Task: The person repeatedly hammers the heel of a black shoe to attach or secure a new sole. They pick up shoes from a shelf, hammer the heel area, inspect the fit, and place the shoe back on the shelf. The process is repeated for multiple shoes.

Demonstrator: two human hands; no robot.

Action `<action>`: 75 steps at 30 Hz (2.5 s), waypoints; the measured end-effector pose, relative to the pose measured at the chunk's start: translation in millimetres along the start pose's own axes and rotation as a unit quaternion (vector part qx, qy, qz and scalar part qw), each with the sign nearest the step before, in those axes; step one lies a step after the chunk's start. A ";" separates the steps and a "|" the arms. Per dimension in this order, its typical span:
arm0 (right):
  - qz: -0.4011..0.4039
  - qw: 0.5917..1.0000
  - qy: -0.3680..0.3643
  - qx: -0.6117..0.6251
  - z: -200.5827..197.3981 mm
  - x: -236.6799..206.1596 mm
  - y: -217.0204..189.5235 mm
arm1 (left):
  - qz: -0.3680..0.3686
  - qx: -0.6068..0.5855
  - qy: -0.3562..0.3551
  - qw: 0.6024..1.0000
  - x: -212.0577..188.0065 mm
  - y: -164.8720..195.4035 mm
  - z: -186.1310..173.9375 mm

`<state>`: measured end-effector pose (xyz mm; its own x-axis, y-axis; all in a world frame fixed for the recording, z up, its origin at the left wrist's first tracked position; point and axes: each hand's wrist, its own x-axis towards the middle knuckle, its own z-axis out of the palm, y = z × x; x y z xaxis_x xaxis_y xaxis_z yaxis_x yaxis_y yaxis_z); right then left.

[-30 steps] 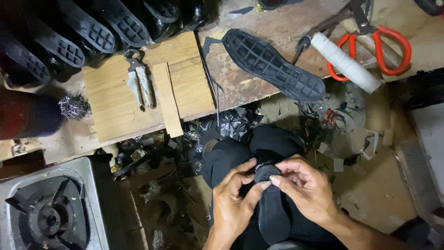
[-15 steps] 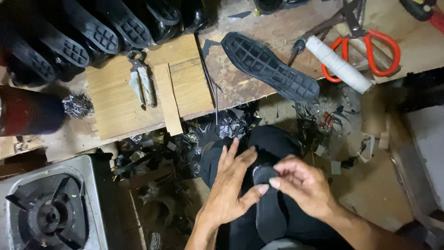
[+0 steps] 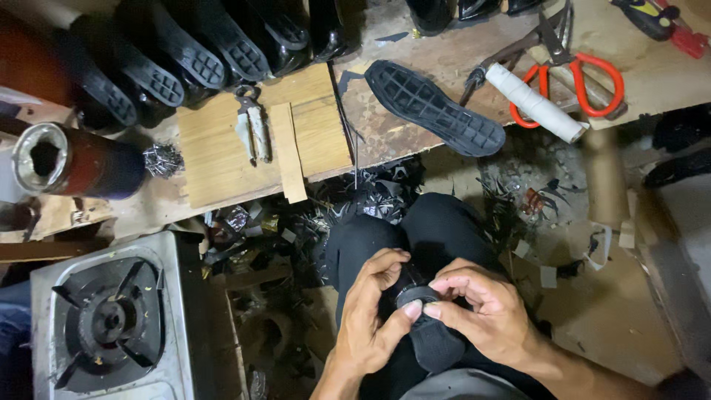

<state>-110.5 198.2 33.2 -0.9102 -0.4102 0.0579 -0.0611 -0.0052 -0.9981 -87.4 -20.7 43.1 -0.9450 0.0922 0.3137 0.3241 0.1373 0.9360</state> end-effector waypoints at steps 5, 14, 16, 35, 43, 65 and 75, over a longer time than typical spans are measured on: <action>0.066 0.993 -0.033 -0.090 -2.3 8.7 -32.2 | 0.004 -0.075 0.129 0.989 -13.3 15.5 19.9; 0.029 0.987 -0.092 -0.126 6.6 0.6 -34.3 | 0.031 0.019 0.033 0.999 -27.5 20.4 -0.3; 0.016 0.990 -0.076 -0.120 11.9 -2.7 -29.0 | 0.034 0.026 0.039 0.998 -27.8 19.4 -1.8; 0.156 0.961 -0.130 -0.189 21.7 -18.1 -13.9 | -0.001 -0.014 0.038 0.999 -67.5 10.8 -11.5; 0.047 0.919 -0.245 -0.305 11.9 -33.6 -5.7 | -0.127 0.051 -0.047 0.989 -103.5 8.3 -22.4; -0.048 0.905 -0.229 -0.356 -5.0 -49.1 3.5 | -0.183 0.103 -0.032 0.977 -146.5 25.0 -3.1; -0.066 0.892 -0.266 -0.359 -19.6 -56.5 12.0 | -0.146 0.181 -0.338 0.912 -64.6 11.2 18.3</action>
<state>-67.9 239.2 18.4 -0.5639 -0.8251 -0.0339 -0.5743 0.4213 -0.7019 -21.9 -7.1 30.4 -0.7906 0.5692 -0.2257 0.1705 0.5587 0.8117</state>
